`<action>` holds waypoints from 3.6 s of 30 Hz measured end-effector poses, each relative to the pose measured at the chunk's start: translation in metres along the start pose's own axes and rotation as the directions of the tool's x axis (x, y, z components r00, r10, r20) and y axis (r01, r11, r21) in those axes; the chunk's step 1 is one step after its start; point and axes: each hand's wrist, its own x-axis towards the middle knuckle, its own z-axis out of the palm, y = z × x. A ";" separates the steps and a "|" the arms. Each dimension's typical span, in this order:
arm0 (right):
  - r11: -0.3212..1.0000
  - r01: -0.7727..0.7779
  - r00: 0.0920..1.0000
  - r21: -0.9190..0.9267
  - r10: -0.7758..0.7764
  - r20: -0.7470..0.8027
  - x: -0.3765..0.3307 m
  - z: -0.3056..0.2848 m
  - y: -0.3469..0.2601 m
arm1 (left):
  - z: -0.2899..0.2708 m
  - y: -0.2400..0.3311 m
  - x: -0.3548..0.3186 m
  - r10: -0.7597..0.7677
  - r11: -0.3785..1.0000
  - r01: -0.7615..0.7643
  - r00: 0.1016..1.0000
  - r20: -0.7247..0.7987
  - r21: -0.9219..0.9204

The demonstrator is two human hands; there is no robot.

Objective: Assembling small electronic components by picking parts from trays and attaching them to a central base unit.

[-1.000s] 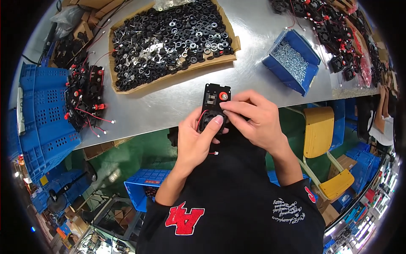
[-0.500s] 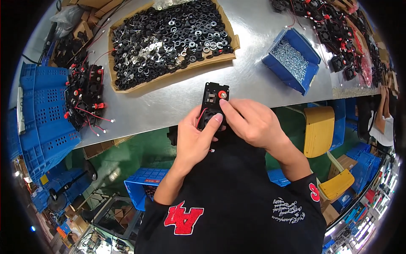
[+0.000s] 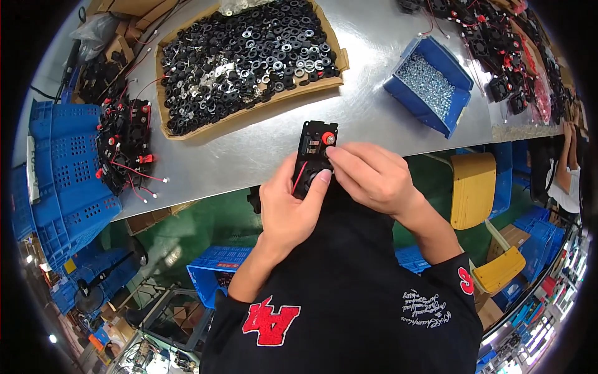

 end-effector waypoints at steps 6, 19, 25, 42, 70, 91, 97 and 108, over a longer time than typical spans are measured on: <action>0.981 -0.189 0.979 0.031 0.191 -0.070 -0.004 0.006 -0.006 | 0.010 -0.003 -0.001 0.396 0.893 -0.352 0.911 -0.116 0.282; 0.707 -0.565 0.810 0.425 0.573 0.124 -0.002 0.009 -0.030 | 0.009 -0.015 0.004 0.698 0.635 -0.539 0.708 -0.111 0.554; 0.732 -0.502 0.832 0.461 0.554 0.026 -0.004 0.006 -0.028 | 0.009 -0.012 0.001 0.679 0.657 -0.528 0.724 -0.119 0.538; 0.707 -0.633 0.773 0.316 0.593 0.224 0.003 0.000 -0.034 | 0.009 -0.020 0.004 0.712 0.625 -0.535 0.689 -0.135 0.568; 0.556 -0.710 0.674 0.432 0.714 0.188 0.002 0.005 -0.032 | 0.012 -0.024 0.004 0.702 0.623 -0.518 0.701 -0.127 0.586; 0.334 -0.639 0.659 0.693 0.703 0.268 -0.009 0.002 -0.027 | -0.022 -0.012 0.006 -0.100 0.304 0.478 0.876 0.471 -0.824; 0.242 -0.615 0.663 0.751 0.673 0.327 -0.006 0.005 -0.028 | -0.015 -0.017 0.003 0.048 -0.095 0.585 0.811 0.584 -0.805; 0.228 -0.610 0.657 0.759 0.681 0.323 0.002 0.015 -0.036 | -0.032 -0.012 -0.001 -0.027 0.037 0.483 0.876 0.482 -0.875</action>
